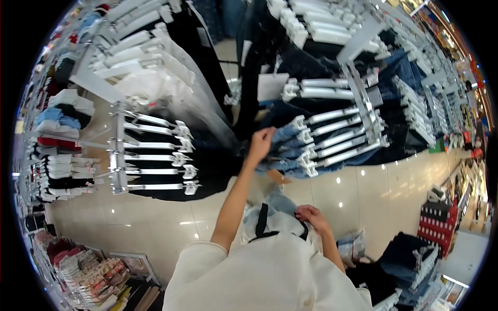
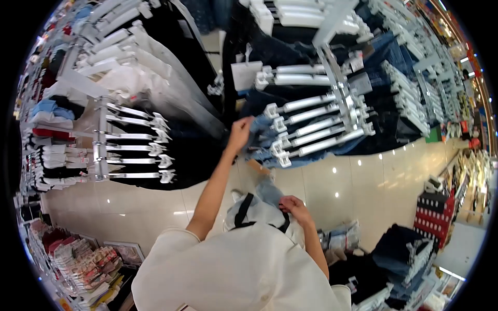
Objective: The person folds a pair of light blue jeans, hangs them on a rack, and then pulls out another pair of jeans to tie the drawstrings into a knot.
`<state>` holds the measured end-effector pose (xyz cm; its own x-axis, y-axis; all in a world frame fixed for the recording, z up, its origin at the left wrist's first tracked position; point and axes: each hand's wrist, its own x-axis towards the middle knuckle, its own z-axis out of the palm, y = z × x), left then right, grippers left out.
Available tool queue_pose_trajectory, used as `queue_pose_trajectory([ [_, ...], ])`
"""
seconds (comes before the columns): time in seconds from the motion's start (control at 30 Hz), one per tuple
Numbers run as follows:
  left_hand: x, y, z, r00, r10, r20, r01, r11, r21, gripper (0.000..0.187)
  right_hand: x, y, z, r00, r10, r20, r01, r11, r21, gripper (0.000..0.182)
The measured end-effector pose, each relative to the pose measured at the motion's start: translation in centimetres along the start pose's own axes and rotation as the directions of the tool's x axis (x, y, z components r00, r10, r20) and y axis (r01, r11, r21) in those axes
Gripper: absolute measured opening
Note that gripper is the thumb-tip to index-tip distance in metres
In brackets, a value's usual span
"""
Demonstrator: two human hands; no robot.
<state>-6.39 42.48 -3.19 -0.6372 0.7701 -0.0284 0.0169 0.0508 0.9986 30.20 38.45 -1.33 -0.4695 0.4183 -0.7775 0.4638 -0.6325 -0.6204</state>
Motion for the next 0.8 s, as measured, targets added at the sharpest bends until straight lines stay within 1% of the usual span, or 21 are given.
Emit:
queue_pose_trajectory([
  [0.03, -0.1, 0.1, 0.6, 0.992, 0.128, -0.001, -0.127, 0.988, -0.085, 0.029, 0.6, -0.3, 0.0, 0.999, -0.026, 0.042, 0.028, 0.999, -0.043, 0.027],
  [0.07, -0.5, 3.8, 0.4, 0.982, 0.158, 0.101, -0.138, 0.974, -0.177, 0.029, 1.6, -0.7, 0.1, 0.994, -0.058, 0.091, 0.066, 0.994, -0.088, 0.028],
  [0.13, -1.3, 7.1, 0.7, 0.97, 0.08, 0.228, -0.043, 0.985, -0.165, 0.032, 2.0, -3.3, 1.5, 0.982, -0.078, 0.173, 0.112, 0.974, -0.199, 0.03],
  [0.2, -1.4, 10.4, 0.6, 0.944, 0.231, 0.235, -0.219, 0.973, -0.079, 0.033, 2.6, -5.5, 2.3, 0.911, -0.129, 0.393, 0.273, 0.902, -0.336, 0.034],
  [0.23, -1.2, 11.1, 0.6, 0.939, 0.235, 0.252, -0.221, 0.972, -0.081, 0.032, 1.4, -8.1, 3.5, 0.837, -0.172, 0.519, 0.4, 0.841, -0.366, 0.032],
  [0.27, -1.1, 11.7, 0.4, 0.933, 0.236, 0.273, -0.22, 0.972, -0.087, 0.031, -0.8, -11.6, 5.1, 0.821, -0.194, 0.538, 0.432, 0.827, -0.361, 0.032],
  [0.3, -1.1, 12.3, 0.2, 0.92, 0.29, 0.263, -0.276, 0.957, -0.089, 0.031, -3.5, -15.8, 7.0, 0.781, -0.163, 0.603, 0.523, 0.697, -0.49, 0.032],
  [0.33, -1.0, 12.4, -0.2, 0.908, 0.292, 0.3, -0.274, 0.957, -0.101, 0.031, -5.8, -19.2, 8.6, 0.748, -0.119, 0.652, 0.601, 0.539, -0.591, 0.032],
  [0.37, -1.0, 12.4, -0.3, 0.881, 0.35, 0.319, -0.336, 0.937, -0.099, 0.032, -7.4, -21.2, 9.7, 0.642, -0.318, 0.697, 0.76, 0.38, -0.527, 0.031],
  [0.4, -1.2, 12.5, -0.4, 0.85, 0.401, 0.34, -0.392, 0.915, -0.098, 0.033, -9.3, -23.3, 11.0, 0.631, -0.331, 0.702, 0.771, 0.369, -0.519, 0.031],
  [0.43, -1.3, 12.5, -0.3, 0.833, 0.431, 0.347, -0.457, 0.889, -0.006, 0.036, -11.2, -25.4, 12.3, 0.585, -0.485, 0.65, 0.807, 0.272, -0.524, 0.026],
  [0.47, -1.3, 12.3, -0.2, 0.861, 0.356, 0.364, -0.396, 0.917, 0.039, 0.039, -12.2, -27.2, 13.5, 0.513, -0.623, 0.59, 0.826, 0.171, -0.537, 0.022],
  [0.53, -2.1, 13.0, -0.4, 0.861, 0.29, 0.418, -0.345, 0.937, 0.061, 0.033, -12.5, -30.0, 15.0, 0.448, -0.719, 0.532, 0.772, 0.011, -0.635, 0.017],
  [0.57, -2.3, 12.8, -0.1, 0.764, 0.524, 0.377, -0.586, 0.808, 0.062, 0.03, -11.6, -30.9, 15.6, 0.333, -0.797, 0.504, 0.742, -0.108, -0.661, 0.015],
  [0.6, -2.3, 11.1, 0.8, 0.655, 0.714, 0.247, -0.748, 0.66, 0.076, 0.03, -10.2, -31.6, 16.2, 0.207, -0.856, 0.474, 0.692, -0.215, -0.69, 0.013],
  [0.63, -2.8, 10.6, 0.6, 0.758, 0.577, 0.304, -0.621, 0.782, 0.063, 0.031, -9.2, -32.3, 16.5, 0.162, -0.888, 0.43, 0.612, -0.251, -0.75, 0.012],
  [0.67, -2.8, 10.2, 0.5, 0.832, 0.423, 0.359, -0.473, 0.879, 0.061, 0.032, -7.6, -32.6, 16.4, 0.143, -0.904, 0.402, 0.544, -0.268, -0.795, 0.012],
  [0.7, -3.2, 11.6, 0.1, 0.828, 0.43, 0.359, -0.481, 0.874, 0.064, 0.032, -6.0, -32.4, 15.8, 0.191, -0.902, 0.386, 0.489, -0.254, -0.835, 0.012],
  [0.73, -4.0, 13.9, -0.5, 0.855, 0.309, 0.417, -0.39, 0.913, 0.123, 0.032, -4.9, -32.2, 15.0, 0.238, -0.9, 0.366, 0.43, -0.241, -0.87, 0.012],
  [0.77, -4.2, 15.5, -1.0, 0.867, 0.185, 0.463, -0.299, 0.936, 0.186, 0.033, -4.4, -31.7, 14.2, 0.362, -0.868, 0.339, 0.399, -0.184, -0.898, 0.015],
  [0.8, -3.5, 15.2, -1.3, 0.865, 0.197, 0.461, -0.311, 0.932, 0.185, 0.033, -4.0, -31.3, 13.5, 0.351, -0.872, 0.342, 0.396, -0.192, -0.898, 0.015],
])
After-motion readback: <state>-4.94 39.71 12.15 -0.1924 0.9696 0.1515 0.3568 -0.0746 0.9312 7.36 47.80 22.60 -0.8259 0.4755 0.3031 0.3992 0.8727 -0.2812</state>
